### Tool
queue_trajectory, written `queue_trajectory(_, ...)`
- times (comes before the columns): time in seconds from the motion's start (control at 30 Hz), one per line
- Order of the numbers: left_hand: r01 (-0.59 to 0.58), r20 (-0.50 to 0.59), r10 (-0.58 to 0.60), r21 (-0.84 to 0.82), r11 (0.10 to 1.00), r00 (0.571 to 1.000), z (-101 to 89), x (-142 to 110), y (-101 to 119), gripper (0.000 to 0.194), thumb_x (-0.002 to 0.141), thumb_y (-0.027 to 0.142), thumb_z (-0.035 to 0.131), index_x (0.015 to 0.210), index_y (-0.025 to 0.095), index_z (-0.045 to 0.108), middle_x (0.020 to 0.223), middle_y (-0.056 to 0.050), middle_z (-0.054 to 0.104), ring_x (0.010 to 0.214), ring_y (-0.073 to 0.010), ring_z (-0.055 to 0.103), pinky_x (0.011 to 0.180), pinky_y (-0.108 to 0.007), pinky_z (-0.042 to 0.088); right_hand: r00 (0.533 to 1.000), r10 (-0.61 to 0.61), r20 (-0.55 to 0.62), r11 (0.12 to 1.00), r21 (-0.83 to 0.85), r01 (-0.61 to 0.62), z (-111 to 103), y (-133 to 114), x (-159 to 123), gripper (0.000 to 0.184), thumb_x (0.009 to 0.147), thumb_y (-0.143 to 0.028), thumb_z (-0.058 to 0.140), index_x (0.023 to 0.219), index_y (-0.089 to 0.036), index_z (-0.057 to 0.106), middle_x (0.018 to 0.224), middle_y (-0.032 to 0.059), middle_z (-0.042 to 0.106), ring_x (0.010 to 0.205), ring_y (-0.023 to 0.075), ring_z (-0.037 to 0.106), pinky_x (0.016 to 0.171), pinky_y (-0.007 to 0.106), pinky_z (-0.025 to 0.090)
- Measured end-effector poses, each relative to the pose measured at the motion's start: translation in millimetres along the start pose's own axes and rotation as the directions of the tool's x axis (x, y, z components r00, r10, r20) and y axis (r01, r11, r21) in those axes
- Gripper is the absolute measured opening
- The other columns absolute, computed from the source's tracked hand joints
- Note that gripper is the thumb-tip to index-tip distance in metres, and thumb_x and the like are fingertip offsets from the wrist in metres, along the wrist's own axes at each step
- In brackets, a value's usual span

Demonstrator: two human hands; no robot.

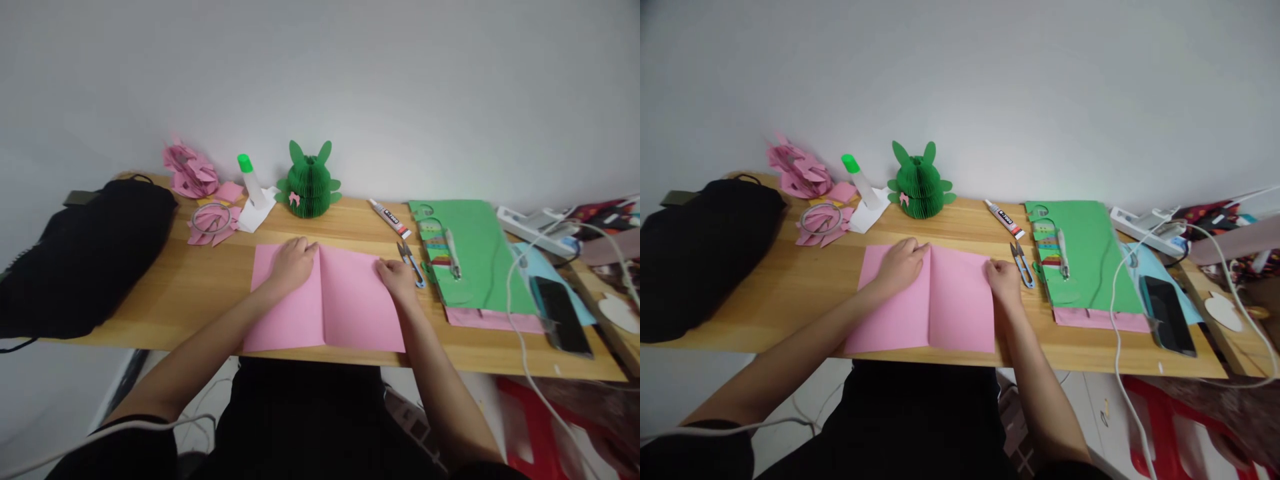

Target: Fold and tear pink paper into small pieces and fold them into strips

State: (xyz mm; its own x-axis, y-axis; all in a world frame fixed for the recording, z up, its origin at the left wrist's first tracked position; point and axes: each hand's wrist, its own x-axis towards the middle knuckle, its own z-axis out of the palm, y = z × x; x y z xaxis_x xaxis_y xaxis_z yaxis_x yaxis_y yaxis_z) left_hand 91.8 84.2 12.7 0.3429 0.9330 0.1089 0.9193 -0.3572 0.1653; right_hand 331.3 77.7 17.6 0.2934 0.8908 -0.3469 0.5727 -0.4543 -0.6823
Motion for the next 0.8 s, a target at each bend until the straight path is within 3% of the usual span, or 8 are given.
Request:
queue_trajectory(0.3,-0.006,-0.009,0.006,-0.016,1.000,1.000,3.2,0,-1,0.041,0.088,0.009,0.039,0.122,0.016,0.059,0.089,-0.010,0.057,0.089,-0.0241,0.053,0.077,-0.036,0.041,0.998,-0.027,-0.060,0.998,0.063,0.031,5,7,-5,0.033,0.088,-0.036,0.057,0.113,-0.014,0.059,0.116,0.0057,0.060,0.100,0.0243,0.061,0.083,0.040,0.053)
queue_trajectory(0.6,0.002,-0.001,-0.002,-0.024,1.000,1.000,3.3,0,-2,0.040,0.088,0.007,0.039,0.121,0.015,0.059,0.089,-0.011,0.057,0.087,-0.0243,0.054,0.075,-0.036,0.041,0.999,-0.023,-0.025,0.971,0.236,0.028,-4,9,-8,0.034,0.088,-0.037,0.057,0.113,-0.014,0.059,0.115,0.0051,0.060,0.100,0.0248,0.061,0.082,0.039,0.053)
queue_trajectory(0.7,-0.004,-0.001,0.004,-0.014,1.000,1.000,2.5,0,-1,0.040,0.089,0.008,0.037,0.121,0.015,0.059,0.089,-0.011,0.057,0.087,-0.0246,0.053,0.074,-0.036,0.041,0.999,-0.018,0.038,0.954,0.301,0.006,-8,9,-11,0.029,0.089,-0.035,0.057,0.106,-0.012,0.061,0.104,0.0046,0.064,0.088,0.0185,0.064,0.074,0.034,0.055)
queue_trajectory(0.8,-0.012,-0.002,0.012,-0.002,1.000,1.000,1.6,0,-1,0.040,0.088,0.008,0.038,0.121,0.016,0.059,0.090,-0.010,0.057,0.088,-0.0238,0.053,0.075,-0.035,0.041,0.996,-0.030,0.082,0.928,0.371,-0.003,-10,9,-14,0.028,0.076,-0.034,0.071,0.092,-0.012,0.063,0.076,0.0024,0.067,0.064,0.0141,0.062,0.058,0.028,0.052)
